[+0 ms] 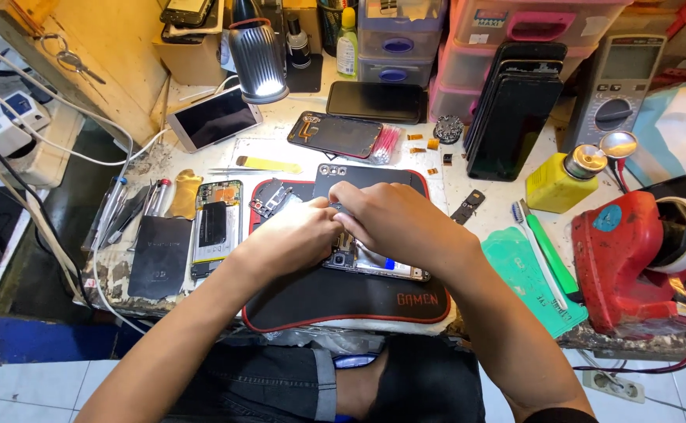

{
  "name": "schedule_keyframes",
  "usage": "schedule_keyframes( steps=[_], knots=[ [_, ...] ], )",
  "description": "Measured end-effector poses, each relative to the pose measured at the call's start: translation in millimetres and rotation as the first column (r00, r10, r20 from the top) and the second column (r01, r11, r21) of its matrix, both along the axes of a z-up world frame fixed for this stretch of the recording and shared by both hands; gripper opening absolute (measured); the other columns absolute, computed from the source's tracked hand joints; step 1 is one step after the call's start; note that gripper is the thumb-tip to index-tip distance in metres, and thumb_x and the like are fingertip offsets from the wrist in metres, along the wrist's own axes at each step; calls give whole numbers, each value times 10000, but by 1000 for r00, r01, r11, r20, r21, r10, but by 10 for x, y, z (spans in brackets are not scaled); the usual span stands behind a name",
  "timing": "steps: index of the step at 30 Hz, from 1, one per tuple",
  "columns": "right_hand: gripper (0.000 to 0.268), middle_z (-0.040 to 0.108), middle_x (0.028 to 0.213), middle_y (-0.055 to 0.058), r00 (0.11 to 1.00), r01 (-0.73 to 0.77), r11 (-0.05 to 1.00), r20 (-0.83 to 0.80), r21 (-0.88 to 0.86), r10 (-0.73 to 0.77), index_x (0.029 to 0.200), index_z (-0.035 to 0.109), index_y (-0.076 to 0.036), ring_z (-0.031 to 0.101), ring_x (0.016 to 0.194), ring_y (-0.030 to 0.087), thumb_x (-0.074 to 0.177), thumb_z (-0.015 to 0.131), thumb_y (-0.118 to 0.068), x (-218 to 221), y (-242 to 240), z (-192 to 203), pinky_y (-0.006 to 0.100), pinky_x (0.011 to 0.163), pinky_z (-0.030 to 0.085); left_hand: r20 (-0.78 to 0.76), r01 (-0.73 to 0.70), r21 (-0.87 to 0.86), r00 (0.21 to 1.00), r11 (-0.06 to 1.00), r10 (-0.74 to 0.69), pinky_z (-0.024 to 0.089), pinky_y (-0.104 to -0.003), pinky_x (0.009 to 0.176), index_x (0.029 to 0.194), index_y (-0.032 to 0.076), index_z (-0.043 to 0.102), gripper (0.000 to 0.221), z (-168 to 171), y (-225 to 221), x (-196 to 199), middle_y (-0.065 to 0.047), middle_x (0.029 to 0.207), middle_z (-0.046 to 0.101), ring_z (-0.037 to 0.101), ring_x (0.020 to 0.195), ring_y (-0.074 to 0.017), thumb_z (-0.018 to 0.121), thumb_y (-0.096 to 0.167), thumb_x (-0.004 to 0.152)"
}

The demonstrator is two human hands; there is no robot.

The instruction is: Installing internal components like the motherboard and battery into a smartphone frame during a repair process.

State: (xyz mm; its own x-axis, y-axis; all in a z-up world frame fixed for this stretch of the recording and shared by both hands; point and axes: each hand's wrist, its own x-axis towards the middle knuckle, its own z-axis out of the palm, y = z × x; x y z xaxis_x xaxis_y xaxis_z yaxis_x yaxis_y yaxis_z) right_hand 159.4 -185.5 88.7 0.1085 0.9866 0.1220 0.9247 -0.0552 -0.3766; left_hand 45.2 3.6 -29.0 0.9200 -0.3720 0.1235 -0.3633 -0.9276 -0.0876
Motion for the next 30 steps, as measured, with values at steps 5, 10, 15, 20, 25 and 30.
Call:
schedule_keyframes(
  steps=[5,10,15,20,25,30],
  knots=[
    [180,695,661,138,999,-32,999,-25,2,32,1145,600,-24,719,585,323,976,568,-75,16,6,-48,358,560,559,-120,-101,-218,990,971,76,571,-357,653,827,89,628,83,485,36,5,-106,767,648,668,774,-322,603,152,779],
    [131,680,704,166,995,-42,999,-95,-19,40,1088,583,-6,716,619,361,979,521,-46,-17,-1,23,396,586,562,-131,-217,-306,974,927,184,577,-429,681,877,80,566,108,373,178,67,-125,796,605,675,788,-394,597,165,819],
    [104,669,708,113,999,14,999,34,-39,-13,1079,562,-65,718,611,331,994,518,-103,-37,-10,-155,378,572,562,-98,-218,-489,976,845,195,565,-503,706,876,117,577,47,624,10,-41,-154,843,599,647,887,-441,593,161,868],
    [208,667,702,144,982,50,998,185,-27,-44,1073,528,-100,698,604,428,996,564,-290,-163,25,-71,517,531,533,-141,-129,-840,990,527,18,563,-440,696,770,77,580,66,349,-200,-175,-131,763,622,645,787,-379,641,64,792],
    [278,693,713,142,981,88,995,179,-45,-79,1109,512,-138,705,644,462,986,565,-381,-186,31,-15,545,591,538,61,-39,-828,985,559,160,553,-439,625,736,104,648,99,189,-242,-73,-126,702,622,639,733,-408,743,80,751],
    [192,703,754,259,994,-5,999,-111,-44,0,1152,508,-34,697,719,544,990,513,-137,-177,5,206,579,620,548,56,39,-910,998,414,30,567,-393,790,862,85,707,74,330,-247,-129,-78,829,696,659,835,-285,742,128,912]
  ],
)
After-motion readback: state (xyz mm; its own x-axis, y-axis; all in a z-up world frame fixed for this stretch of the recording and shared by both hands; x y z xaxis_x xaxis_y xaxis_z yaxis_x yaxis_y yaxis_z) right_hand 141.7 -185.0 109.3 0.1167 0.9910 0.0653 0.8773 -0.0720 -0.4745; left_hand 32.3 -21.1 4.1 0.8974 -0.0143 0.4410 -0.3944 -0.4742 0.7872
